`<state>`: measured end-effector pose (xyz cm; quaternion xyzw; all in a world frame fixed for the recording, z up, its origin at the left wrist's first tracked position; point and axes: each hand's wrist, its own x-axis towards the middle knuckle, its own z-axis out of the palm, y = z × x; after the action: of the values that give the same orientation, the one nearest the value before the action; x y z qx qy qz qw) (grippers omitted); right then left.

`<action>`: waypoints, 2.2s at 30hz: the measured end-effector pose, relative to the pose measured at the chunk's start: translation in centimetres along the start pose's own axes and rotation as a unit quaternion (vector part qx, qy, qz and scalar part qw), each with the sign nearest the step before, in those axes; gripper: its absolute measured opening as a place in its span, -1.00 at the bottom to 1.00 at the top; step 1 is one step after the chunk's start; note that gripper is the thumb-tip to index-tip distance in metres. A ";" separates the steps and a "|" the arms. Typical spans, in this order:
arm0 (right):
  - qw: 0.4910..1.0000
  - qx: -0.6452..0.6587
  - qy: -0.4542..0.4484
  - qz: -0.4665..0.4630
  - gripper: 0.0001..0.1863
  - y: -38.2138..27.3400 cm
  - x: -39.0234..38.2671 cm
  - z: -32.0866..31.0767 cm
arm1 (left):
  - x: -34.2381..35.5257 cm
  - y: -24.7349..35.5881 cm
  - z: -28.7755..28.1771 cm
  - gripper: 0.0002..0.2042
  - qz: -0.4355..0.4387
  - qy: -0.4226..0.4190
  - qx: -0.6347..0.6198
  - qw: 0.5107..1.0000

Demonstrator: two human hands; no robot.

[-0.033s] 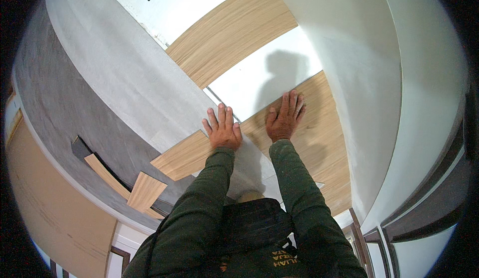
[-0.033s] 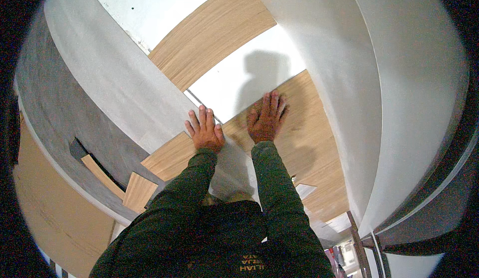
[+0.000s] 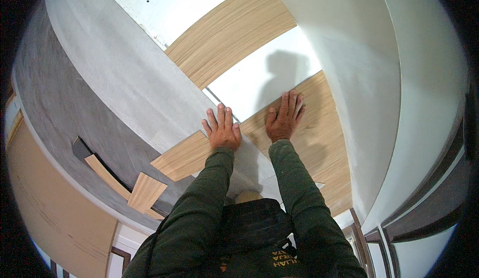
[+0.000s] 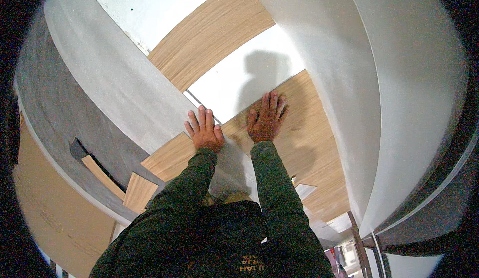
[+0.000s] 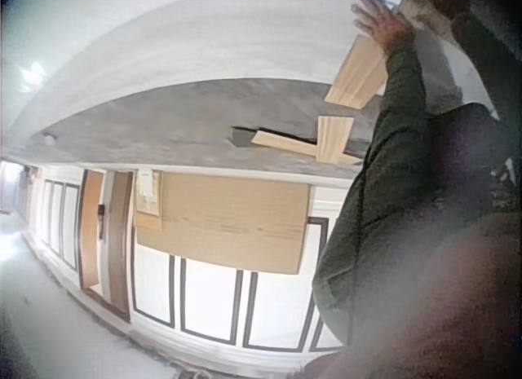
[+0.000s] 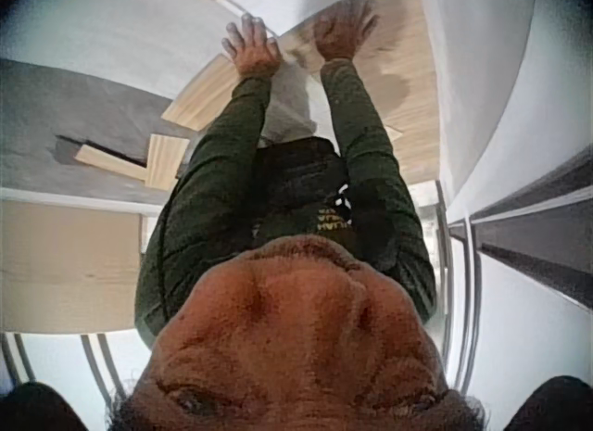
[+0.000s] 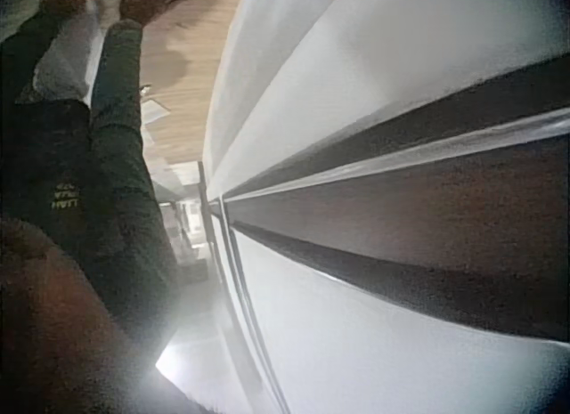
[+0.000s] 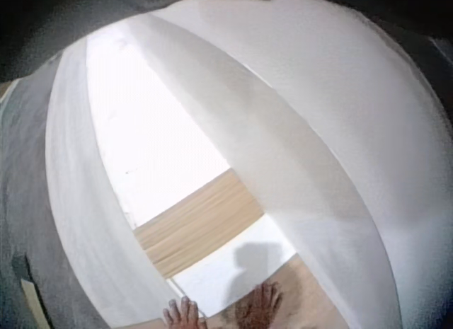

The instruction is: The person positions and aligns wood-patterned flooring planks on a light-colored floor, then uses a utility knife to score and cut a plank to fit against a wall.

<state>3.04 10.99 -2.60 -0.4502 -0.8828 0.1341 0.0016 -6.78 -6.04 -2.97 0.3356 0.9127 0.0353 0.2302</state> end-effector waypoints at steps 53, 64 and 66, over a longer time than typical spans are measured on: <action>0.998 0.030 0.048 -0.037 -0.39 -0.1 -0.2 0.1 | 24.8 -2.1 -12.0 -0.13 0.073 0.170 0.061 0.981; 0.999 0.005 0.041 -0.030 -0.39 0.4 -0.3 0.4 | 25.3 -2.3 -10.8 -0.11 0.084 0.190 0.090 0.974; 0.999 0.008 0.044 -0.030 -0.40 0.2 -0.1 0.2 | 25.4 -2.2 -10.9 -0.11 0.085 0.185 0.092 0.975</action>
<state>3.24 11.01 -2.86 -0.4285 -0.8941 0.1211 0.0480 -29.94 9.17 -3.82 0.4193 0.9070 0.0315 0.0218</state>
